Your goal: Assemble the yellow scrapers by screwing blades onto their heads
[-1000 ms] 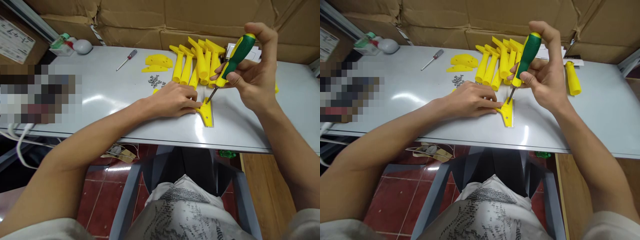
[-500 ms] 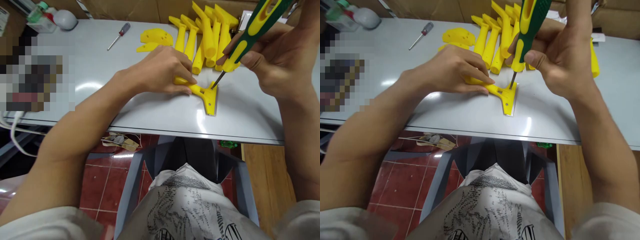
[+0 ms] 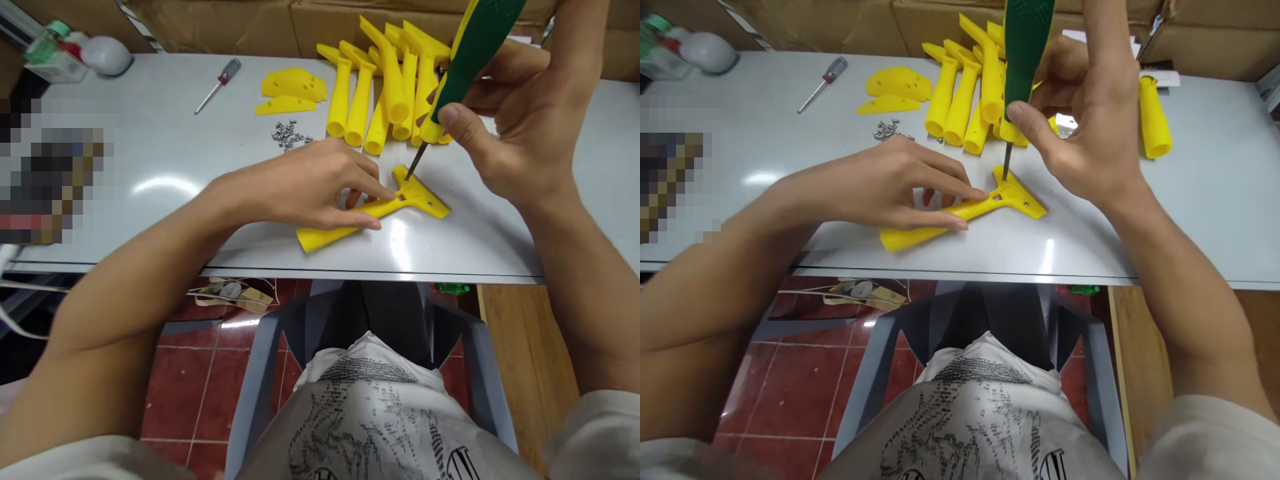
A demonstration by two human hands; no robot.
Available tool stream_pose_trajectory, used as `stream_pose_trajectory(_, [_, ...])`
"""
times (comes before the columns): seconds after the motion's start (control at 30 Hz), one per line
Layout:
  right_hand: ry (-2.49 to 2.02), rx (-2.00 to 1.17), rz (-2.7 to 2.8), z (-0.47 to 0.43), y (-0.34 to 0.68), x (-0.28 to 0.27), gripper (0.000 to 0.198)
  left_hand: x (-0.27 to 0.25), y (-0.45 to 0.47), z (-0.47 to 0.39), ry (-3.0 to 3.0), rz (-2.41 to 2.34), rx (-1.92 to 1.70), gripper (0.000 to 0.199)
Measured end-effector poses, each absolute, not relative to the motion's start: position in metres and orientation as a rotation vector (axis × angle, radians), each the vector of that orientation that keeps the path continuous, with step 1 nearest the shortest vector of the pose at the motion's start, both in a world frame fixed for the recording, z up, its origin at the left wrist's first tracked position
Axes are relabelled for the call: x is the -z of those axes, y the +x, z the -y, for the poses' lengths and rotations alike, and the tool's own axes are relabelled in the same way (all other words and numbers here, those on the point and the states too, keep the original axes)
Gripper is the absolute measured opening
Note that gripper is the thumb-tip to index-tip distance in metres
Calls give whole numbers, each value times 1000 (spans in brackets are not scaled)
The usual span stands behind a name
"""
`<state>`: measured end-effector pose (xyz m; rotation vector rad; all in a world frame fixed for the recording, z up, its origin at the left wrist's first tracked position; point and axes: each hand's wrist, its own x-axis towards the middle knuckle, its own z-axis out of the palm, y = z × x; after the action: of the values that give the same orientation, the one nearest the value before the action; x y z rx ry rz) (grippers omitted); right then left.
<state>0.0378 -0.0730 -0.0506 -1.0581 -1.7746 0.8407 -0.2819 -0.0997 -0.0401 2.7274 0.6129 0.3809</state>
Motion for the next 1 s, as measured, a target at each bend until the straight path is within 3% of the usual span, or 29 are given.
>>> stream_pose_trajectory(0.1, [-1029,-480,1843,84,27,46,108,39,-273,112,2704,-600,-398,44])
stream_pose_trajectory(0.17, [-1091,-395,1864,86,22,48,93,40,-269,116,2708,-601,-419,43])
stream_pose_trajectory(0.4, [-999,-324,1773,79,18,57,104,44,-273,109,2764,-661,-429,43])
stream_pose_trajectory(0.57, [-741,-385,1783,68,34,47,69,50,-292,81,2972,-729,-458,46])
stream_pose_trajectory(0.67, [-715,-455,1870,65,42,45,60,53,-300,67,2928,-639,-476,51])
stream_pose_trajectory(0.77, [-711,-582,1906,65,42,49,68,55,-304,60,2903,-589,-475,51])
stream_pose_trajectory(0.9, [-768,-665,1879,61,41,57,110,57,-305,56,2909,-578,-447,45])
stream_pose_trajectory(1.0, [-890,-628,1851,57,41,61,124,57,-305,58,2908,-592,-449,44])
